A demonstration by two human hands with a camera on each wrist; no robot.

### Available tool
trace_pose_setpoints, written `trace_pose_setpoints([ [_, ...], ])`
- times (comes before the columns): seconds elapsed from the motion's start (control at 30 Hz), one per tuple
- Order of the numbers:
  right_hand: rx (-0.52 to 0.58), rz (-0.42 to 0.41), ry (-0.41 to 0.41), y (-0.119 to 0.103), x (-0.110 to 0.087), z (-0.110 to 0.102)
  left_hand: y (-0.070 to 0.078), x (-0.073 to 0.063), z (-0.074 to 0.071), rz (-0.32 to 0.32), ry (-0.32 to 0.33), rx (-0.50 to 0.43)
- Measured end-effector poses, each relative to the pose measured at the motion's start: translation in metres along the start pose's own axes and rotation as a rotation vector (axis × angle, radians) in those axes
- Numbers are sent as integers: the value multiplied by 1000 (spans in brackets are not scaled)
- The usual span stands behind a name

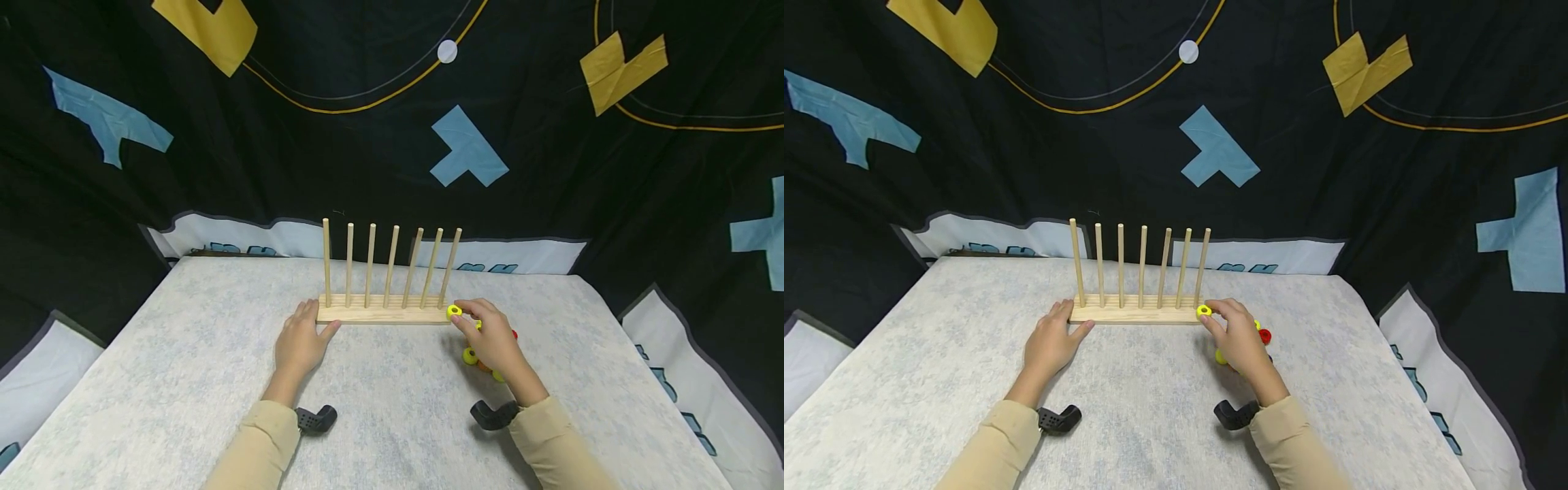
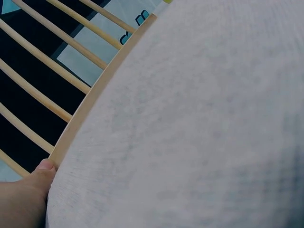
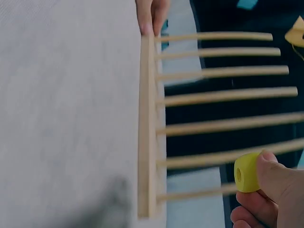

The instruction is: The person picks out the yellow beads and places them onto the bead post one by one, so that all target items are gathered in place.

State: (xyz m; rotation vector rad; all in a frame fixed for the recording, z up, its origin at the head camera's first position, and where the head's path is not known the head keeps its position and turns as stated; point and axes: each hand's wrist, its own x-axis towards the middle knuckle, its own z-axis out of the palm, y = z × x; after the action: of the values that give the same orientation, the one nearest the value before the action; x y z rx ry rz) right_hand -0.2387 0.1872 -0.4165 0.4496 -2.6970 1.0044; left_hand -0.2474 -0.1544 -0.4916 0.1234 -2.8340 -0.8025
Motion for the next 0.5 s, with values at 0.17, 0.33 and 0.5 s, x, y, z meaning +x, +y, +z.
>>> trace_pose_setpoints([
  [0.17, 34, -28, -23, -23, 13, 14, -1, 0, 1, -5, 4, 0],
  [0.33, 75, -81, -39, -47, 27, 26, -2, -1, 1, -4, 1, 6],
  [0.5, 122, -153, -41, -71, 41, 35, -3, -1, 1, 3, 13, 7],
])
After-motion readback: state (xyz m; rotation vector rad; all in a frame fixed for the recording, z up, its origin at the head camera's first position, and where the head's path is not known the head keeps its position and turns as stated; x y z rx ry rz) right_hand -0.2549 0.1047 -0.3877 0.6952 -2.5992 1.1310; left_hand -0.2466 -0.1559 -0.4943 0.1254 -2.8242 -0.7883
